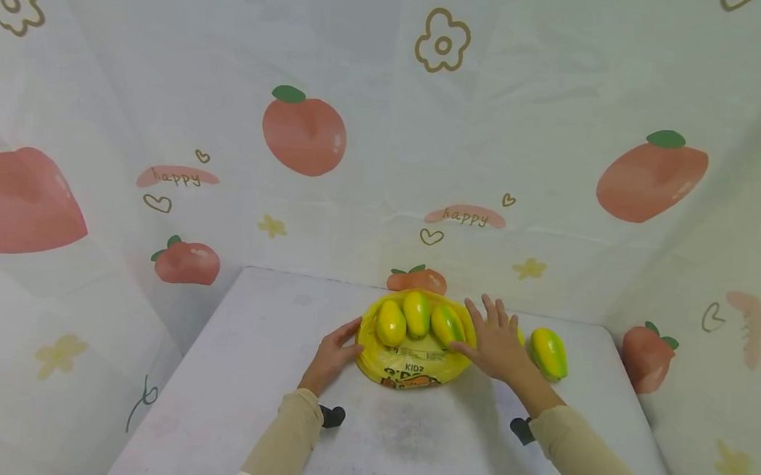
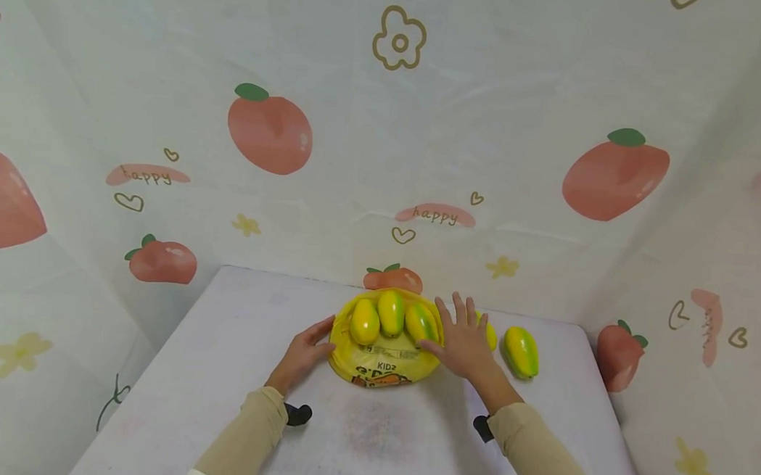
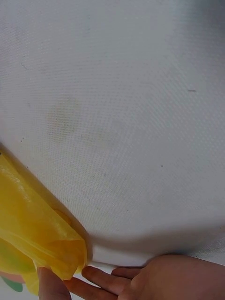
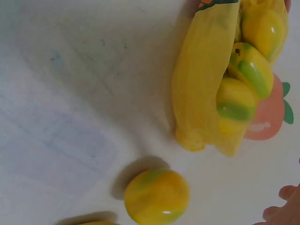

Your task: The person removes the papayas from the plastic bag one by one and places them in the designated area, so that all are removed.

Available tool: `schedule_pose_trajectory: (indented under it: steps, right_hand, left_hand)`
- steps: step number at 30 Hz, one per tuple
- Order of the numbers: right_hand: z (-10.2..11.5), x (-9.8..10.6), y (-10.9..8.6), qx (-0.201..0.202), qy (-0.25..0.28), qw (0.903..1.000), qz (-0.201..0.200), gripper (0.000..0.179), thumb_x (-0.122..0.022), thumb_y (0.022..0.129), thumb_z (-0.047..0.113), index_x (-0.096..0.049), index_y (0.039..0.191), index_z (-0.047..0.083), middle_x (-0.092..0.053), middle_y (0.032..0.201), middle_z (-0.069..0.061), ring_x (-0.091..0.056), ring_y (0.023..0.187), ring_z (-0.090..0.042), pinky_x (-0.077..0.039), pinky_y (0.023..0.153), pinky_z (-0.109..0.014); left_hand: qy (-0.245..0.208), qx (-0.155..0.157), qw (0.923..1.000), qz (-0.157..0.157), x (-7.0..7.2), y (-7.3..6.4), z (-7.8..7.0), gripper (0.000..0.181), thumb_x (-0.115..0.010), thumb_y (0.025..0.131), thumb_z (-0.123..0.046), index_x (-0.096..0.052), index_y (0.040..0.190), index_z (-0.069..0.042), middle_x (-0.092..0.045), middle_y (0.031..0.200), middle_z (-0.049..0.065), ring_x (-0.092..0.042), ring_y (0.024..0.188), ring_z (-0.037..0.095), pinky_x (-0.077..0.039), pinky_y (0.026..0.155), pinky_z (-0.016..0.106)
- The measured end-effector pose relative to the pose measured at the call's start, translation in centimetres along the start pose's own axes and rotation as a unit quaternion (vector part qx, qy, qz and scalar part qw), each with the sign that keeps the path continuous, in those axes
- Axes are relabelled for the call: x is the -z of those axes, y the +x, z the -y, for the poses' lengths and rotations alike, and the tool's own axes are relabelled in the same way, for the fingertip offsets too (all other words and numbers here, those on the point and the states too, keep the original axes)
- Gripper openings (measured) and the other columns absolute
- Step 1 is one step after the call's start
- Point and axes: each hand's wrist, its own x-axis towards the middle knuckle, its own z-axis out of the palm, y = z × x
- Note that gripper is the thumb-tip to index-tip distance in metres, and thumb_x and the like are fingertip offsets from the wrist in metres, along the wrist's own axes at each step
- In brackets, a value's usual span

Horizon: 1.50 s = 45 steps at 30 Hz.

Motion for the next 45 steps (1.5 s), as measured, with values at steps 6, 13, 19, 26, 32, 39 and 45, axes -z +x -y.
schedule_pose_trajectory:
  steps: [6,13,19,26,32,39,45]
  right_hand:
    - [1.3,0.0,0.5,0.009,-0.005,0.9999,0.006,0.095,-0.063,0.090,0.065,-0.026,0.163,0.016,-0.015,0.168,-0.027,-0.014,0.153,-0.057,-0.019,0.115,-0.082]
    - [2.8,-0.5,0.9,0.040,-0.021,0.9987,0.024,0.100,-0.066,0.086,0.068,-0.026,0.163,0.017,-0.018,0.169,-0.025,-0.018,0.154,-0.055,-0.022,0.116,-0.081]
    - [3.7,-1.4,1.3,0.052,-0.007,0.9981,0.031,0.100,-0.065,0.086,0.069,-0.026,0.163,0.018,-0.017,0.169,-0.023,-0.019,0.155,-0.052,-0.023,0.117,-0.078]
    - [4.6,-2.1,1.8,0.079,0.033,0.9960,0.025,0.100,-0.071,0.086,0.062,-0.028,0.162,0.013,-0.017,0.168,-0.025,-0.020,0.152,-0.055,-0.024,0.116,-0.079]
    - [5.6,-2.6,2.6,0.097,0.036,0.9943,0.027,0.102,-0.076,0.083,0.058,-0.028,0.162,0.013,-0.020,0.167,-0.027,-0.025,0.149,-0.057,-0.028,0.118,-0.075]
    - [6.6,-3.0,3.5,0.085,0.032,0.9944,0.054,0.105,-0.077,0.082,0.060,-0.026,0.162,0.015,-0.017,0.168,-0.024,-0.027,0.151,-0.052,-0.030,0.121,-0.068]
    - [7.1,-3.2,4.1,0.079,0.033,0.9945,0.059,0.104,-0.077,0.083,0.059,-0.026,0.162,0.016,-0.021,0.166,-0.025,-0.031,0.149,-0.051,-0.039,0.118,-0.064]
  left_hand:
    - [0.002,0.000,1.0000,-0.001,0.0,-0.1,-0.2,0.060,-0.068,0.095,-0.017,-0.050,0.152,-0.026,-0.047,0.160,-0.001,-0.036,0.154,0.026,-0.026,0.129,0.053]
    - [0.006,0.006,1.0000,-0.003,0.0,-0.1,-0.3,0.059,-0.068,0.095,-0.017,-0.050,0.151,-0.027,-0.048,0.159,-0.001,-0.037,0.153,0.026,-0.028,0.128,0.053]
    - [0.006,0.013,0.9999,-0.005,0.0,0.0,-0.1,0.060,-0.069,0.094,-0.018,-0.051,0.150,-0.029,-0.049,0.159,-0.003,-0.038,0.153,0.025,-0.028,0.128,0.053]
    - [-0.004,0.009,0.9999,-0.006,-0.1,-0.2,-0.2,0.059,-0.069,0.094,-0.018,-0.051,0.150,-0.029,-0.049,0.159,-0.003,-0.038,0.153,0.026,-0.027,0.128,0.054]
    - [-0.002,0.011,0.9999,-0.008,-0.1,-0.3,-0.5,0.060,-0.069,0.094,-0.018,-0.051,0.150,-0.028,-0.049,0.159,-0.002,-0.038,0.153,0.026,-0.027,0.128,0.054]
    - [0.006,0.007,0.9999,-0.008,-0.1,-0.3,-0.4,0.059,-0.068,0.094,-0.018,-0.051,0.150,-0.029,-0.049,0.158,-0.003,-0.038,0.153,0.025,-0.028,0.128,0.054]
    - [-0.003,0.013,0.9999,-0.007,-0.1,0.0,-0.2,0.060,-0.069,0.093,-0.019,-0.052,0.150,-0.030,-0.049,0.159,-0.003,-0.038,0.153,0.026,-0.027,0.128,0.054]
